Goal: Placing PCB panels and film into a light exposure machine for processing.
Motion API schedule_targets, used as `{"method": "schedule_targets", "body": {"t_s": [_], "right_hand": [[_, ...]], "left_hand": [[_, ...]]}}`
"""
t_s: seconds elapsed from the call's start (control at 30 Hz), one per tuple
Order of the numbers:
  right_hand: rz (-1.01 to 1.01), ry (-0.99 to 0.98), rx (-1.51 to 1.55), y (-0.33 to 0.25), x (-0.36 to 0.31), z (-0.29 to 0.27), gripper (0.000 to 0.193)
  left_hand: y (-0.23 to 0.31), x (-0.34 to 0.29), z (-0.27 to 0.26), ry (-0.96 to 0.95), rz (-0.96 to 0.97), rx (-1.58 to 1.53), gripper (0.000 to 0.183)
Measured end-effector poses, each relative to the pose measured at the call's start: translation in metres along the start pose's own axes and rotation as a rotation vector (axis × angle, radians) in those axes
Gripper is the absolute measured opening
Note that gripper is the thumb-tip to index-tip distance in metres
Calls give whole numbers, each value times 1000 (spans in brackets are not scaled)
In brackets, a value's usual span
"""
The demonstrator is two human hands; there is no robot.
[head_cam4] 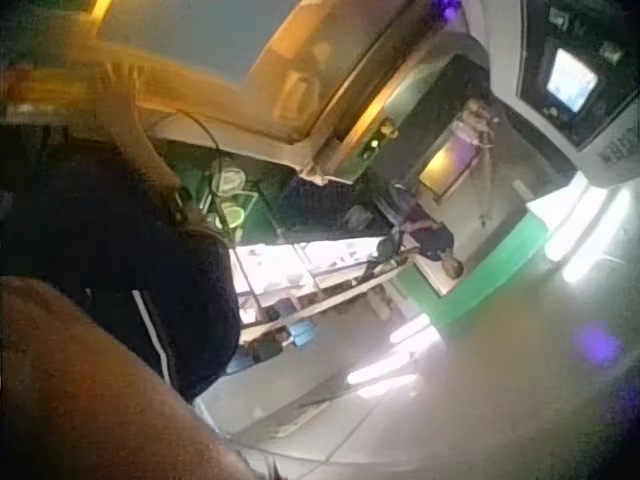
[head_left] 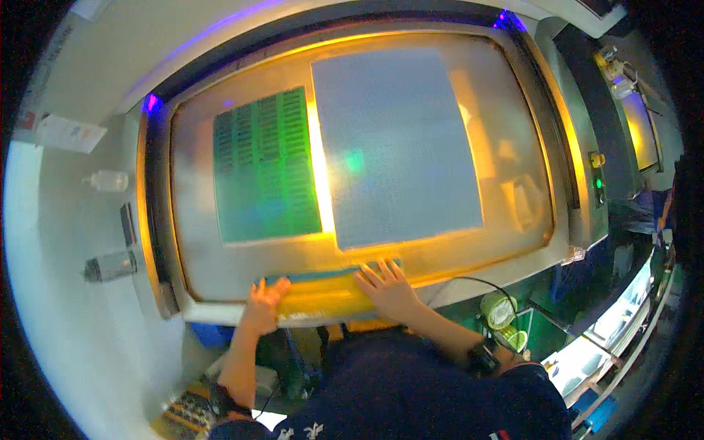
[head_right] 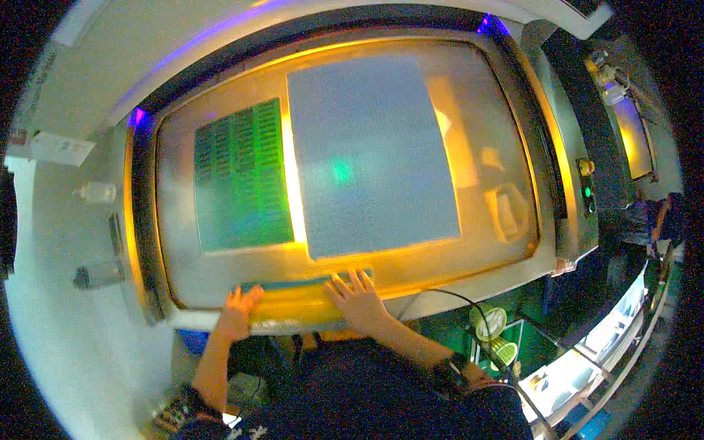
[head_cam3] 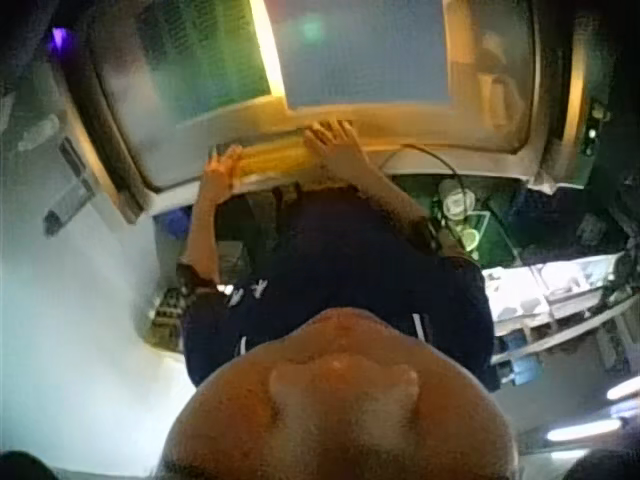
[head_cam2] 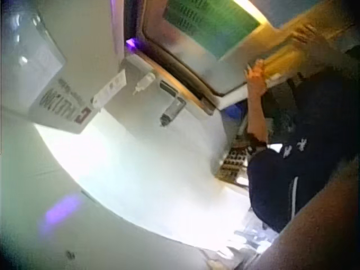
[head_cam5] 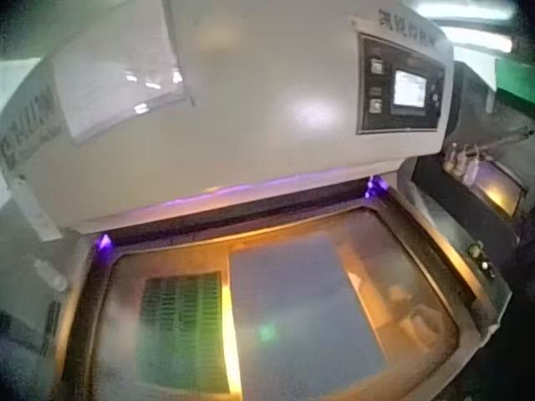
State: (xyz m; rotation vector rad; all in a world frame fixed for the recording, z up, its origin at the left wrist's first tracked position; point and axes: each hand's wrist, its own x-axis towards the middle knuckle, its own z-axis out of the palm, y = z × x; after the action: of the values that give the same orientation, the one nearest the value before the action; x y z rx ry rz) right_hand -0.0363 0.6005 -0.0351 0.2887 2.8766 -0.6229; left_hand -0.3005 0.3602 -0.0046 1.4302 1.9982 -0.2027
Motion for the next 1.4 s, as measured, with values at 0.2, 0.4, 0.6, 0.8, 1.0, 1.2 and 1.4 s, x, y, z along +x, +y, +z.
{"method": "schedule_targets", "body": {"t_s": [0.2, 0.4, 0.6, 0.8, 1.0, 1.2, 1.4], "right_hand": [[-11, 58, 69, 72, -87, -15, 61], [139, 52, -198, 195, -34, -56, 68], [148, 193, -365, 342, 236, -153, 78], [131, 312, -388, 409, 358, -191, 78], [136, 309, -379, 376, 321, -167, 78], [81, 123, -313, 295, 50, -109, 62], [186, -277, 61, 218, -198, -81, 58]], "left_hand": [[106, 21, 27, -35, 57, 118, 83], [103, 192, -14, 316, 84, 209, 71], [-7, 412, -197, 450, -118, 312, 93], [-74, 516, -296, 499, -69, 218, 85], [-57, 470, -249, 535, -68, 258, 80], [89, 296, -98, 177, 44, 169, 72], [281, 123, -2, -80, 131, -68, 73]]}}
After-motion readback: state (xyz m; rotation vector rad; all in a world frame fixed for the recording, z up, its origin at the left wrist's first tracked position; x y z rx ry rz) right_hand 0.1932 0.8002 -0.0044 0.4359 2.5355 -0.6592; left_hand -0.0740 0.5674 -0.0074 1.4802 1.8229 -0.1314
